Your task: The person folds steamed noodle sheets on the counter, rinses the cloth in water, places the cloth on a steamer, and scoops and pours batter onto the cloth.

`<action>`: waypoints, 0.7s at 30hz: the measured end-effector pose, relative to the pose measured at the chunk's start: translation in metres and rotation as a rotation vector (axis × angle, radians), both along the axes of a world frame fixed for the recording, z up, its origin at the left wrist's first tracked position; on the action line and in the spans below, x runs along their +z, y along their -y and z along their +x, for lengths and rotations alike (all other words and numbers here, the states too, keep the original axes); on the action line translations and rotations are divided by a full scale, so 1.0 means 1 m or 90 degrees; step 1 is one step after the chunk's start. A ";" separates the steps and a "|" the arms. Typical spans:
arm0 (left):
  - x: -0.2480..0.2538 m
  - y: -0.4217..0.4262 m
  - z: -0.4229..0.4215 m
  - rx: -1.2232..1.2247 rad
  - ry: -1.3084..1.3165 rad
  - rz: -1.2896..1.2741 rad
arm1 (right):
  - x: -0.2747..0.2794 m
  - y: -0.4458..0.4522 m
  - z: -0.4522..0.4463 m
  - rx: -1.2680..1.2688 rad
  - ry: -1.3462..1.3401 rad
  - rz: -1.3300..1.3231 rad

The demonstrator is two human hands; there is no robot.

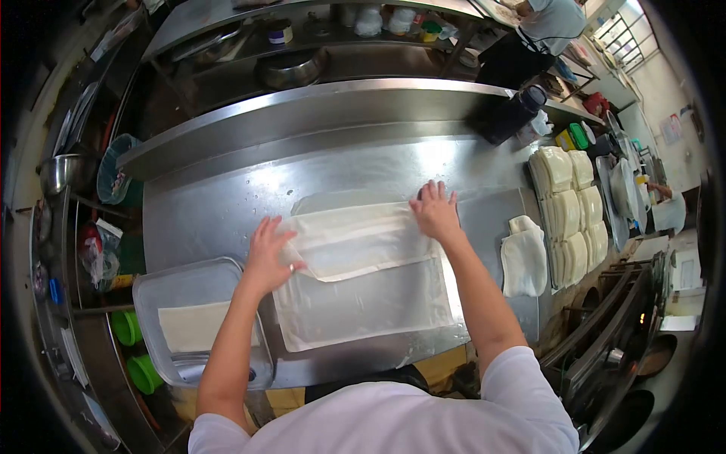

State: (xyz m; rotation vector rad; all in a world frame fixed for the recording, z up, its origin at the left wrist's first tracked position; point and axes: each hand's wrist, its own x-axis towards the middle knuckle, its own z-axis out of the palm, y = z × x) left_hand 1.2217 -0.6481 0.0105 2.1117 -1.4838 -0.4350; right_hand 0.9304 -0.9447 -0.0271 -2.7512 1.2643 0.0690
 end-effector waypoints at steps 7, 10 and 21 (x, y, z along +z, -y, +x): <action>-0.022 -0.013 -0.001 -0.021 0.081 -0.102 | 0.014 -0.095 -0.015 0.101 0.182 0.130; -0.008 0.001 -0.011 0.070 -0.026 -0.238 | 0.026 -0.134 0.011 0.122 0.188 0.085; 0.040 -0.103 -0.075 -0.073 0.016 0.007 | 0.026 -0.151 -0.099 0.173 0.233 0.019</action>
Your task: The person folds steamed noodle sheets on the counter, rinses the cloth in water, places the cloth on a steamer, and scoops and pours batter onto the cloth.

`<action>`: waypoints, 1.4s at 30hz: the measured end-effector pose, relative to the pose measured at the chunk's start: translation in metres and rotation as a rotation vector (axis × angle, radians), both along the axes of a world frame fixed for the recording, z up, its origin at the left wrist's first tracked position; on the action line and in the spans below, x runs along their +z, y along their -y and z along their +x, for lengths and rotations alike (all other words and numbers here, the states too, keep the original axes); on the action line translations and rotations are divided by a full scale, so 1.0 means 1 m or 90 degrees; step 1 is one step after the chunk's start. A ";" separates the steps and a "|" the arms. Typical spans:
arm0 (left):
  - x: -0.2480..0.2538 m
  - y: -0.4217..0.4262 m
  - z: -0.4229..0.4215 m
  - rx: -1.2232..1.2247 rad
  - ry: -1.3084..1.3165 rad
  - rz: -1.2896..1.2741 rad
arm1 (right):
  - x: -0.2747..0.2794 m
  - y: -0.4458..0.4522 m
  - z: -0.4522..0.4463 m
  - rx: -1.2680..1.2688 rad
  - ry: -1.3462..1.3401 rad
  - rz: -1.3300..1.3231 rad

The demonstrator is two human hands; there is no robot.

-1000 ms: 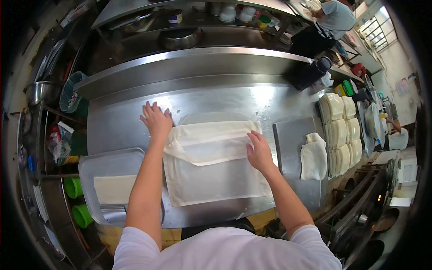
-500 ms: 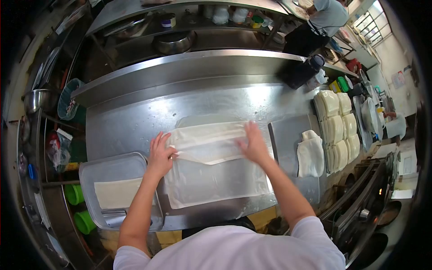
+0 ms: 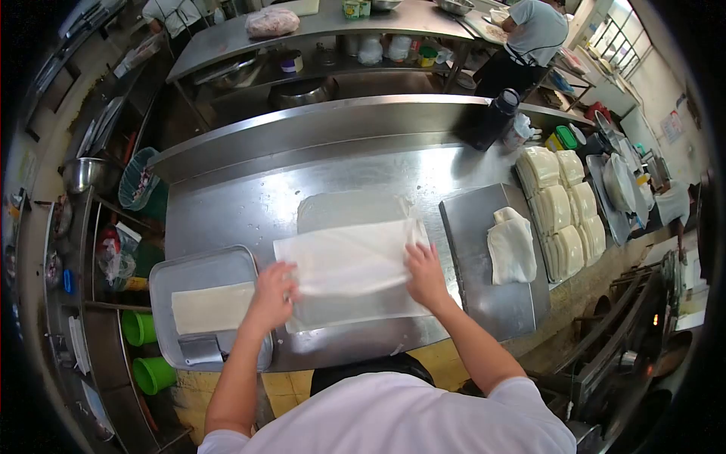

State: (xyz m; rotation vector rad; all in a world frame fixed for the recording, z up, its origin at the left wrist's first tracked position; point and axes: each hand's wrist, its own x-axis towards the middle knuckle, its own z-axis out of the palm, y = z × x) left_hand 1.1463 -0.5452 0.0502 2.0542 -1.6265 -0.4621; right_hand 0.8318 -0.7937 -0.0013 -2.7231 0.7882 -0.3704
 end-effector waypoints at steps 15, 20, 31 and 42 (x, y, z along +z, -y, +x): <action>0.052 -0.048 -0.185 -0.113 -0.085 0.082 | 0.080 -0.174 -0.120 -0.054 0.116 0.147; 0.051 -0.022 -0.224 -0.329 -0.100 0.006 | 0.096 -0.220 -0.146 -0.202 0.135 0.143; 0.055 -0.065 -0.265 -0.799 -0.110 -0.008 | 0.100 -0.427 -0.137 -0.646 0.193 0.152; 0.067 -0.200 -0.357 -1.145 -0.116 0.115 | 0.105 -0.653 -0.137 -1.035 0.242 0.152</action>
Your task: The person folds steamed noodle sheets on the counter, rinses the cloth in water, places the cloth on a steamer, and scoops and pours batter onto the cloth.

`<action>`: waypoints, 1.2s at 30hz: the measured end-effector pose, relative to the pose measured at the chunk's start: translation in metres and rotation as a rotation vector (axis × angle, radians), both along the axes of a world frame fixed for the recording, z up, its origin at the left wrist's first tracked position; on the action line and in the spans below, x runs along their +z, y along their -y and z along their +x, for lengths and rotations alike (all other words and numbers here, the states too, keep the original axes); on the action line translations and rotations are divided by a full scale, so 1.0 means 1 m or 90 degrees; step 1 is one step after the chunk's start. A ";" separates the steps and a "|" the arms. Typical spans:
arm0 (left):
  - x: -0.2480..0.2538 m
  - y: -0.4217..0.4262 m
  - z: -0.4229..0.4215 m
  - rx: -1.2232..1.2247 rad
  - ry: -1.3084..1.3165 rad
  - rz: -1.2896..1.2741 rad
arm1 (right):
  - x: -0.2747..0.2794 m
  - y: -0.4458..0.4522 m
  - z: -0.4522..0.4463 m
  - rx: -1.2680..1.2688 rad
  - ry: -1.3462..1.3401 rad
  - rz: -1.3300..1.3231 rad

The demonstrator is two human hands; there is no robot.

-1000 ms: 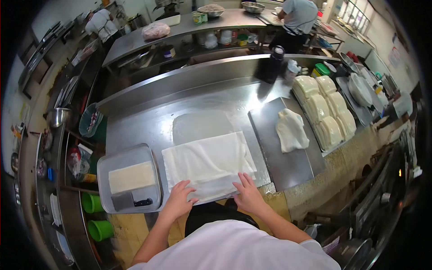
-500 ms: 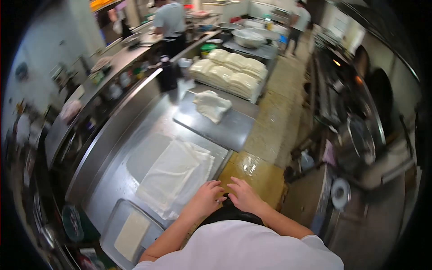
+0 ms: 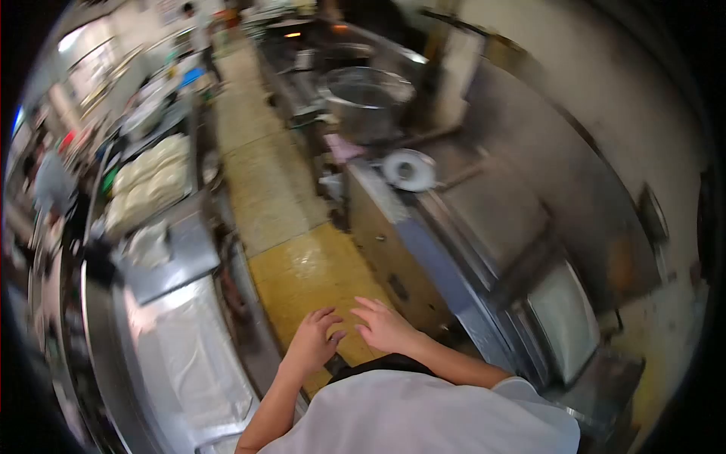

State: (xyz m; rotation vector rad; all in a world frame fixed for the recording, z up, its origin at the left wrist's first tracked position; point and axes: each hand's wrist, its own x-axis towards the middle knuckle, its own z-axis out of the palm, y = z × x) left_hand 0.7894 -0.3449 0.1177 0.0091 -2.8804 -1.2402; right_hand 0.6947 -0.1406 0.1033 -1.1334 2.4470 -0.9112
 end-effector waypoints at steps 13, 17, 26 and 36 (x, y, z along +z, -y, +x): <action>-0.003 -0.318 -0.115 -0.397 -0.014 0.007 | -0.034 -0.476 -0.004 -0.760 -0.093 0.227; -0.030 -0.426 -0.148 -0.513 -0.034 -0.007 | -0.077 -0.589 0.036 -0.808 0.091 0.273; -0.106 -0.673 -0.234 -0.660 -0.308 -0.172 | -0.072 -0.694 0.110 -0.975 -0.031 0.529; -0.133 -0.701 -0.262 -0.766 -0.108 -0.473 | -0.080 -0.719 0.126 -0.895 0.160 0.387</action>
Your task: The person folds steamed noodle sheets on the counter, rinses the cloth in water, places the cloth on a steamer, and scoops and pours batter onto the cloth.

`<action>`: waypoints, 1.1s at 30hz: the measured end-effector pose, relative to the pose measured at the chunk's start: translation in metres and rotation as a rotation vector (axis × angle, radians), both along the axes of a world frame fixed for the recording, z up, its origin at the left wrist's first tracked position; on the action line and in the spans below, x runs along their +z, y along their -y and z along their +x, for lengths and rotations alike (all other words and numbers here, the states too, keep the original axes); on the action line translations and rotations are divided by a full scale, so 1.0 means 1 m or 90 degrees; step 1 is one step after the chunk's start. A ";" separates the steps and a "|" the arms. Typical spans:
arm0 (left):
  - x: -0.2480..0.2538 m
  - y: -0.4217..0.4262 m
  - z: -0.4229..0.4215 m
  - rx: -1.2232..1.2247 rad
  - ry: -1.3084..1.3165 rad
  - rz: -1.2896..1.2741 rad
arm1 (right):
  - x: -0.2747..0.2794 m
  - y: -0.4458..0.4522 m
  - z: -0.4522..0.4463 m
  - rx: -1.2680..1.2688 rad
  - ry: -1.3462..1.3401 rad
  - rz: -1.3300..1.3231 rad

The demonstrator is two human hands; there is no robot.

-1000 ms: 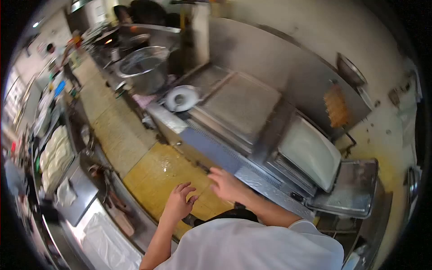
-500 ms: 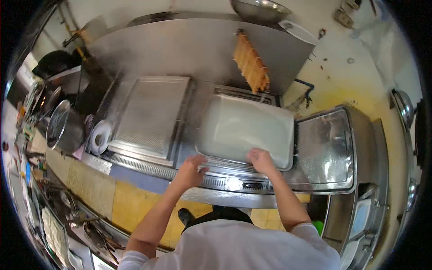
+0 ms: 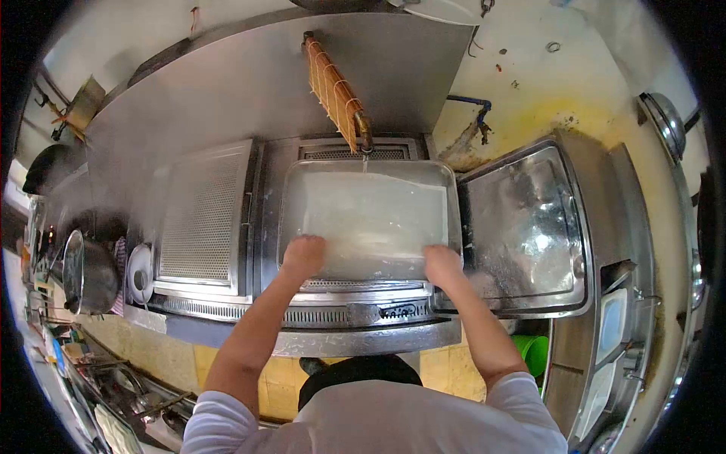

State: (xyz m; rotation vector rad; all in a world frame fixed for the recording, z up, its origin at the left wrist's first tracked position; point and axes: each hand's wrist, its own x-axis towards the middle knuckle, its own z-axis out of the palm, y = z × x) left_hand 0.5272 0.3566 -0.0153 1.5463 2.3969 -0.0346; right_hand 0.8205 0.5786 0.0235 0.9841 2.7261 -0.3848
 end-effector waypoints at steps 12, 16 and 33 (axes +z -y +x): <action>0.033 -0.087 -0.063 0.066 0.008 0.301 | 0.000 -0.096 -0.102 0.054 -0.272 0.114; 0.008 -0.119 -0.082 0.037 -0.021 0.190 | -0.015 -0.105 -0.120 0.055 -0.110 0.115; 0.016 -0.077 -0.110 0.088 -0.044 0.249 | -0.005 -0.136 -0.083 -0.033 -0.104 0.036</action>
